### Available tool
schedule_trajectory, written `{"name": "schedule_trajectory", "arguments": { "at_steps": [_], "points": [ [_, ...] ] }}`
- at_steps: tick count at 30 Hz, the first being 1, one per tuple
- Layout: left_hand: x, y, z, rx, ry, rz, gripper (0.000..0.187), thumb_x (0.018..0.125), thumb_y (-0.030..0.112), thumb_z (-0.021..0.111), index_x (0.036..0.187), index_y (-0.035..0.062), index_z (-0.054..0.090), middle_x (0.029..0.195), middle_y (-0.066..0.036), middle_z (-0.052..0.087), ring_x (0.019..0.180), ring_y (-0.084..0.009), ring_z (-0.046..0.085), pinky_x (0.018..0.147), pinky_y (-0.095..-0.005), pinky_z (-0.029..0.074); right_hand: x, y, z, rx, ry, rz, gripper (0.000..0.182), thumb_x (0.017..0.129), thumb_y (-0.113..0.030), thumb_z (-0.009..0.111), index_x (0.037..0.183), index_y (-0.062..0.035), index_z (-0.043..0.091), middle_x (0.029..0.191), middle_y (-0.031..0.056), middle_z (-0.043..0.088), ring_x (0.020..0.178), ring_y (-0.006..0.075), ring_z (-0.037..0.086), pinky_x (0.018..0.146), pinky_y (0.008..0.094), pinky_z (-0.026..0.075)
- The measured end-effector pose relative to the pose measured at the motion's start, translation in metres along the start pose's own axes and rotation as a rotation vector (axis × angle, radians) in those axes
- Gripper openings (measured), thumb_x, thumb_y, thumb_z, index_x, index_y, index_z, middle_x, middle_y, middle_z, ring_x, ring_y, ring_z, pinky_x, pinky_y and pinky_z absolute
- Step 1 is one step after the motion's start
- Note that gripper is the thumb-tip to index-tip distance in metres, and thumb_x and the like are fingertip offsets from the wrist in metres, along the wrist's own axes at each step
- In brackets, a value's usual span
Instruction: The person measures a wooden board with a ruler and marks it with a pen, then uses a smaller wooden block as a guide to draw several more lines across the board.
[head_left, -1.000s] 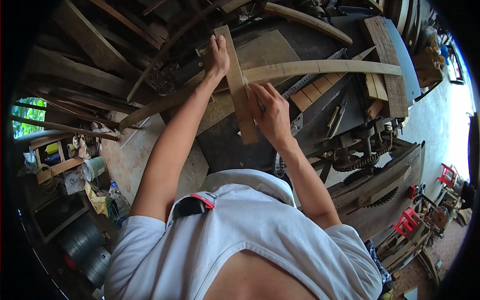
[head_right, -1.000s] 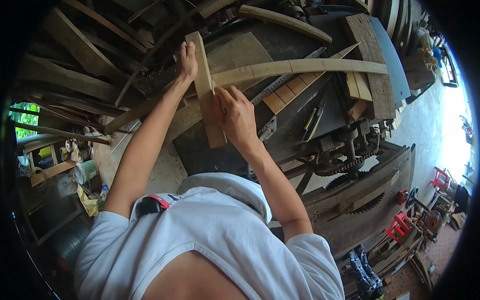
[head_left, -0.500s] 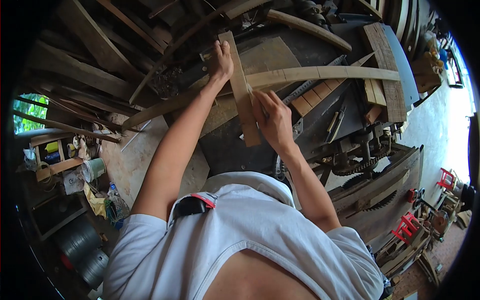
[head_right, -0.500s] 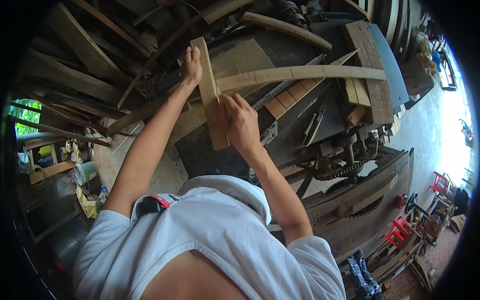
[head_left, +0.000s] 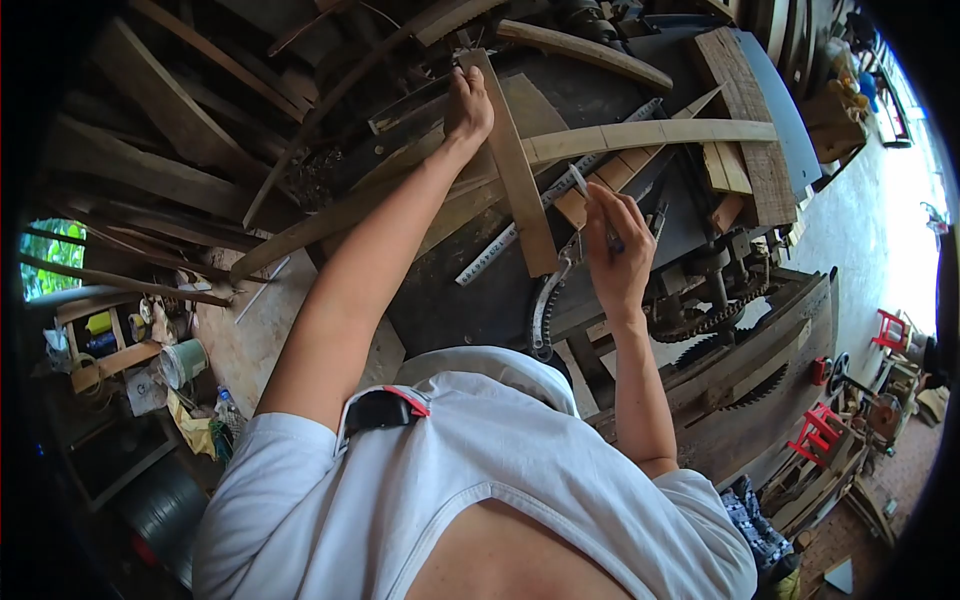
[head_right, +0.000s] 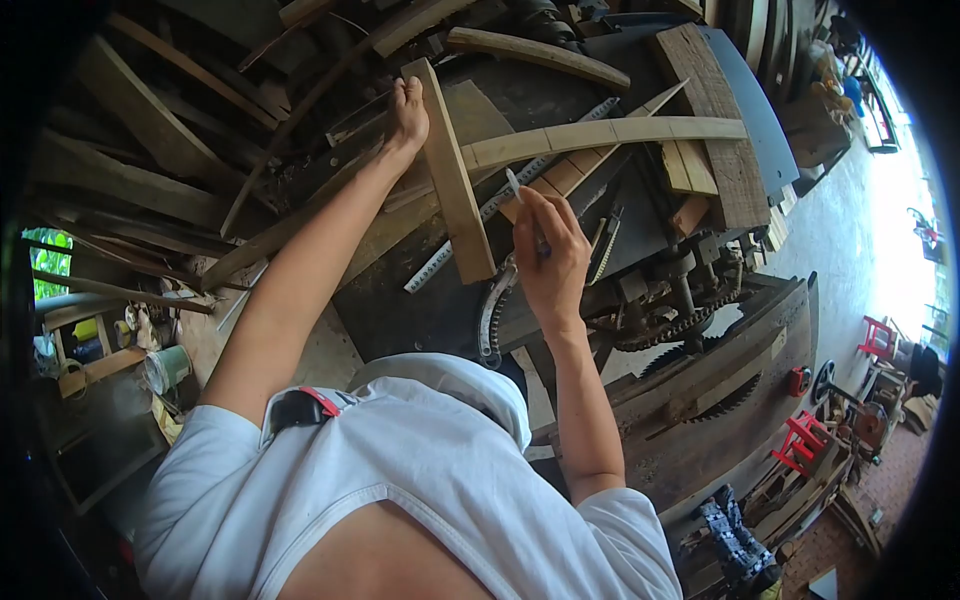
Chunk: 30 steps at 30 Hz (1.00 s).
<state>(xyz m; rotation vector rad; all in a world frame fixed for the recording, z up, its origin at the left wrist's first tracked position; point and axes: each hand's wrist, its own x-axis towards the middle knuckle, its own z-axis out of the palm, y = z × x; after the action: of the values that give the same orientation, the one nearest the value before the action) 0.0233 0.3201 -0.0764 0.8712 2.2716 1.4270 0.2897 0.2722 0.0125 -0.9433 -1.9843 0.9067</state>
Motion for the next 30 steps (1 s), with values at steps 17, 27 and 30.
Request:
{"name": "schedule_trajectory", "arguments": {
  "at_steps": [17,27,30],
  "points": [
    [0.011,-0.02,0.023,0.064,-0.024,-0.019,0.074,0.104,0.05,0.024,0.147,-0.0108,0.025,0.15,-0.033,0.031,0.14,-0.0423,0.034,0.114,-0.0418,0.03,0.021,0.016,0.007,0.176,-0.089,0.018,0.023,0.086,0.0,0.062,0.108,-0.0003,0.068,0.094,0.0144,0.067,0.082,0.0312,0.068,0.074,0.0343,0.054],
    [0.001,0.004,0.015,0.104,-0.007,-0.026,0.071,0.105,0.047,0.027,0.144,-0.0125,0.028,0.147,-0.035,0.035,0.137,-0.0441,0.037,0.113,-0.0429,0.033,0.037,0.033,0.033,0.195,-0.094,0.001,0.02,0.088,-0.003,0.062,0.107,0.0006,0.068,0.094,0.016,0.066,0.081,0.0338,0.066,0.073,0.0371,0.052],
    [-0.005,0.014,0.01,0.089,-0.01,-0.054,0.07,0.105,0.046,0.027,0.143,-0.0131,0.028,0.146,-0.036,0.036,0.136,-0.0441,0.038,0.112,-0.0425,0.033,0.029,0.029,0.022,0.166,-0.138,0.005,0.021,0.088,-0.003,0.062,0.108,0.0006,0.067,0.094,0.0158,0.066,0.08,0.0339,0.066,0.072,0.0371,0.052]
  ]
}}
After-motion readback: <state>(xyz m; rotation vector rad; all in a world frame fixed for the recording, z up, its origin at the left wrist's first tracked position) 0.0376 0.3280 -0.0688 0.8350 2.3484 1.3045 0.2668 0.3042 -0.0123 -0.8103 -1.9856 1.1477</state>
